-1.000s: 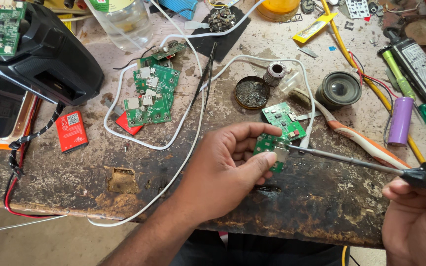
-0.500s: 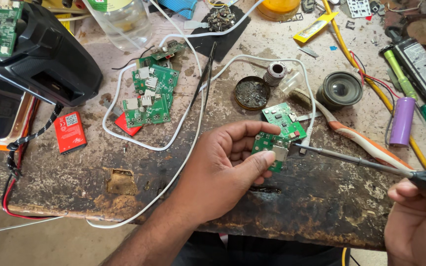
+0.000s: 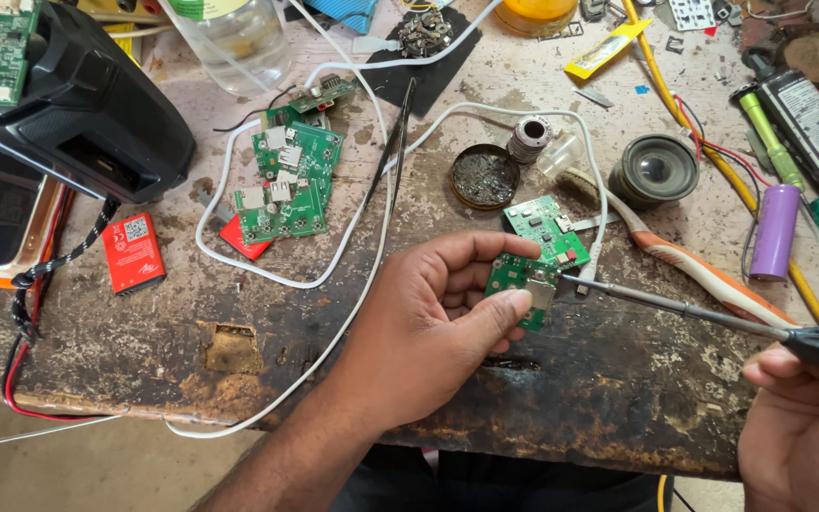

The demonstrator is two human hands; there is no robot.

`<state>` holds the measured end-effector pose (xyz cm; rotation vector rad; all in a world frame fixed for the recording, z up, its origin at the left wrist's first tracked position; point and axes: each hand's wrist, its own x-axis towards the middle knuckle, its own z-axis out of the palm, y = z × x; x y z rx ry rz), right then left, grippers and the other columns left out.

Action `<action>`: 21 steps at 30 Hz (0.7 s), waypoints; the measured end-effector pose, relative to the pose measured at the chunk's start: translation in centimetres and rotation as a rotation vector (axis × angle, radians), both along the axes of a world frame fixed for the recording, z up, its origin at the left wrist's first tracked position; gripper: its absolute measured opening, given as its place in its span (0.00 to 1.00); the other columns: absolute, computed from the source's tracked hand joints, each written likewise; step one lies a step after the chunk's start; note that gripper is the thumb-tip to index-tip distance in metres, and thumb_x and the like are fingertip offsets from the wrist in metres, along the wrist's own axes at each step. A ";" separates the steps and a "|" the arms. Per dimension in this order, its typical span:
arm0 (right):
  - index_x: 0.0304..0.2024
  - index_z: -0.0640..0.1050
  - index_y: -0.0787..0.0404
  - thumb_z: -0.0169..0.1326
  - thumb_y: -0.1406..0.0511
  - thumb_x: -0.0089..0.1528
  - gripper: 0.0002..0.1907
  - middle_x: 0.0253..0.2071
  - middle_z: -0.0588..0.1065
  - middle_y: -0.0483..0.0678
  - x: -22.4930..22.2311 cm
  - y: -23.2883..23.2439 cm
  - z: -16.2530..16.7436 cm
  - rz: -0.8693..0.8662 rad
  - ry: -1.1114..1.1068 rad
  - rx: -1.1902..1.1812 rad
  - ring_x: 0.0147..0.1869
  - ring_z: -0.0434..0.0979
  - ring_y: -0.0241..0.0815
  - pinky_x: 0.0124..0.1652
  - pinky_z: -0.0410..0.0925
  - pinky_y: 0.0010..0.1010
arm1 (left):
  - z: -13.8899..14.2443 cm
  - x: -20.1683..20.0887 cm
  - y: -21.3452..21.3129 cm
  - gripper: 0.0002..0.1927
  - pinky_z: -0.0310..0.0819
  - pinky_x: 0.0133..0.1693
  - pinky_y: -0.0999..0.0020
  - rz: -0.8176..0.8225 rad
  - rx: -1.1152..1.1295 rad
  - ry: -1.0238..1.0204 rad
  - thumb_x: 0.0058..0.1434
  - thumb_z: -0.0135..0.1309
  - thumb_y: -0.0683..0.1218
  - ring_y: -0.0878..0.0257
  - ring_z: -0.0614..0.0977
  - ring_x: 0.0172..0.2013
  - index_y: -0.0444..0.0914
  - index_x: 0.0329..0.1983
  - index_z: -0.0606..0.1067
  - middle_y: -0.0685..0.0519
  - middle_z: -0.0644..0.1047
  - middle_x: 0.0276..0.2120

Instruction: The person inspects small green circuit boards with USB ports, then uses a soldering iron to apply solder to the USB port area on one board. The person handles multiple boards and a soldering iron on a cluttered workbench.

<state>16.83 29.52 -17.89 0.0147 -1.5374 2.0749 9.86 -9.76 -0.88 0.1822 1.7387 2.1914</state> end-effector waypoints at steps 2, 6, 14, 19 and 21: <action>0.44 0.73 0.67 0.39 0.61 0.81 0.18 0.39 0.78 0.58 -0.1 0.0 -0.1 0.001 -0.001 0.000 0.38 0.76 0.46 0.46 0.72 0.33 | -0.1 0.0 0.0 0.19 0.79 0.35 0.79 0.005 0.005 0.004 0.64 0.56 0.39 0.74 0.81 0.32 0.33 0.58 0.75 0.55 0.82 0.37; 0.44 0.73 0.67 0.39 0.61 0.81 0.18 0.39 0.78 0.58 -0.1 0.0 -0.3 0.001 0.000 -0.003 0.38 0.76 0.46 0.46 0.72 0.34 | -0.2 0.0 0.1 0.19 0.79 0.35 0.79 0.010 0.023 0.014 0.64 0.56 0.39 0.74 0.81 0.32 0.32 0.59 0.75 0.54 0.82 0.37; 0.44 0.73 0.67 0.39 0.60 0.81 0.19 0.39 0.78 0.59 -0.1 0.2 -0.3 0.002 0.000 0.006 0.38 0.76 0.46 0.46 0.72 0.34 | -0.1 0.1 -0.1 0.19 0.79 0.35 0.79 -0.003 0.010 0.006 0.64 0.55 0.39 0.74 0.81 0.32 0.33 0.58 0.75 0.54 0.82 0.37; 0.44 0.73 0.68 0.39 0.60 0.81 0.19 0.39 0.78 0.59 0.0 0.2 -0.4 0.002 -0.002 0.011 0.38 0.76 0.46 0.46 0.72 0.34 | 0.0 0.1 -0.2 0.19 0.79 0.34 0.79 -0.007 0.002 0.005 0.64 0.55 0.39 0.74 0.81 0.32 0.33 0.59 0.75 0.54 0.82 0.37; 0.44 0.73 0.68 0.39 0.60 0.81 0.19 0.39 0.78 0.59 -0.1 0.2 -0.4 0.000 0.000 0.012 0.38 0.76 0.46 0.46 0.72 0.34 | 0.0 0.1 -0.1 0.19 0.79 0.34 0.79 -0.005 0.007 -0.004 0.64 0.55 0.39 0.73 0.81 0.32 0.33 0.59 0.75 0.54 0.82 0.37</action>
